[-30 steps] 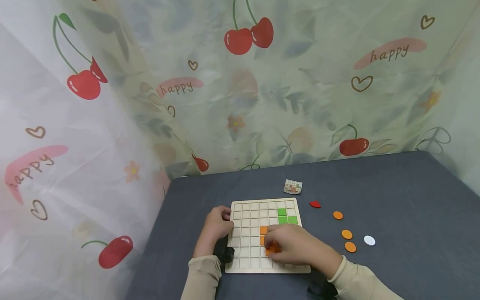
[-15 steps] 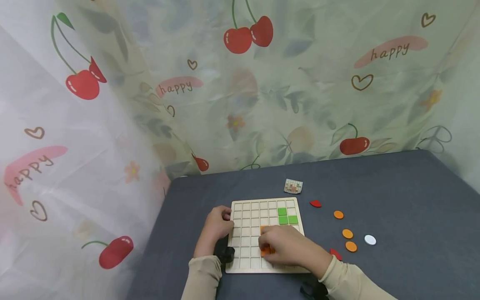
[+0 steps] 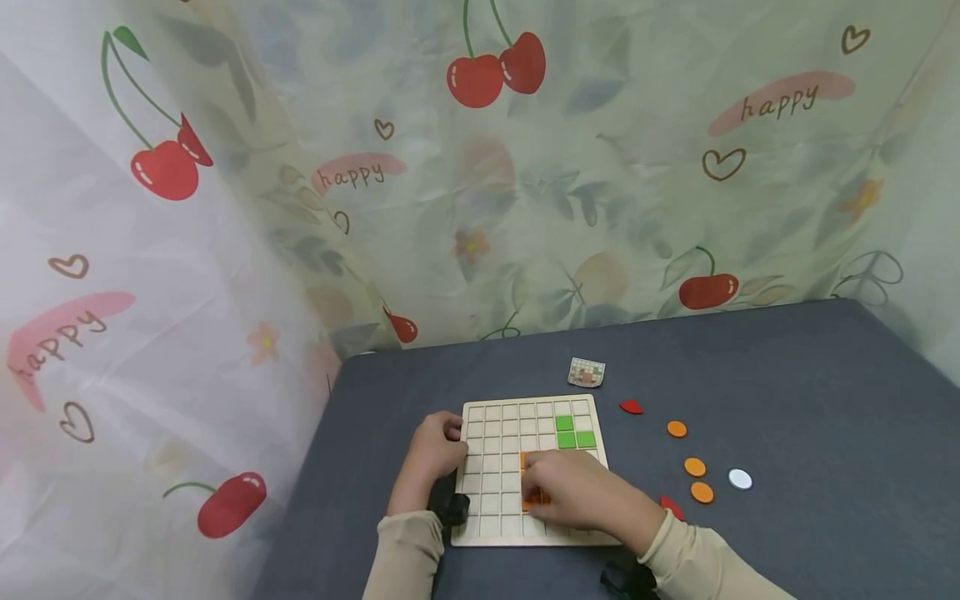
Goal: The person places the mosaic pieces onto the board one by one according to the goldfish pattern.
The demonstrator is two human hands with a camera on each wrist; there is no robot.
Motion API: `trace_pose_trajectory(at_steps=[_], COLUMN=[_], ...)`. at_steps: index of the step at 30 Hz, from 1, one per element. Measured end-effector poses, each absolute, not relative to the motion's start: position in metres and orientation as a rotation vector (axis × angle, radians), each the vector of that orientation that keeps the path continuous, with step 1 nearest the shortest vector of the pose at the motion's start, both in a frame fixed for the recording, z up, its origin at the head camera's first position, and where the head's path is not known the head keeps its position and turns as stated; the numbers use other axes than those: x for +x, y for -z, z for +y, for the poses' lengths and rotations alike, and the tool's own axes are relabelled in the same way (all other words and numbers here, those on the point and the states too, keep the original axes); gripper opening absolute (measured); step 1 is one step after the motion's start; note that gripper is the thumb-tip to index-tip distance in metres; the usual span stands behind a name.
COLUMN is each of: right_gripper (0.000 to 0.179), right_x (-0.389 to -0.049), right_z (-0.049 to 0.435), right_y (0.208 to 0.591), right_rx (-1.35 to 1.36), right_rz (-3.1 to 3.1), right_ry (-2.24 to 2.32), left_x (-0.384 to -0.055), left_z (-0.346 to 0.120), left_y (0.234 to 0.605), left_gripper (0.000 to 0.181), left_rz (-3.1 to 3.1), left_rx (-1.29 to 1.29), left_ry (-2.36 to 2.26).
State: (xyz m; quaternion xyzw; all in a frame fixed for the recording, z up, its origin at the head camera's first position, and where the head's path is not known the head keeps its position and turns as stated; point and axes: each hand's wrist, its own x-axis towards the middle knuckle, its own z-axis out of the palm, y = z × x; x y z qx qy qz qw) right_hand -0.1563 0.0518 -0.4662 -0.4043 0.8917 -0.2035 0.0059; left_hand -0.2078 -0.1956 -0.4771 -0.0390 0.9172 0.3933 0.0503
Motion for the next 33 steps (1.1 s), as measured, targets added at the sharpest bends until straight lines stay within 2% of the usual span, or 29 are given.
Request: trace_pose_trajectory(at_steps=[17,33], right_gripper=[0.006,0.008], right_x=[-0.154,-0.162], right_z=[0.066,0.152], right_y=[0.459,0.450], right_rx=[-1.240,-0.919], right_rz=[2.748,2.801], right_ry=[0.681,0.806], left_x=[-0.207,-0.207], left_z=[-0.195,-0.194], left_y=[0.477,0.475], left_gripper=[0.048,0.045], left_rz=[2.802,2.812], left_rx=[-0.128,-0.150], left_ry=[-1.185,-1.167])
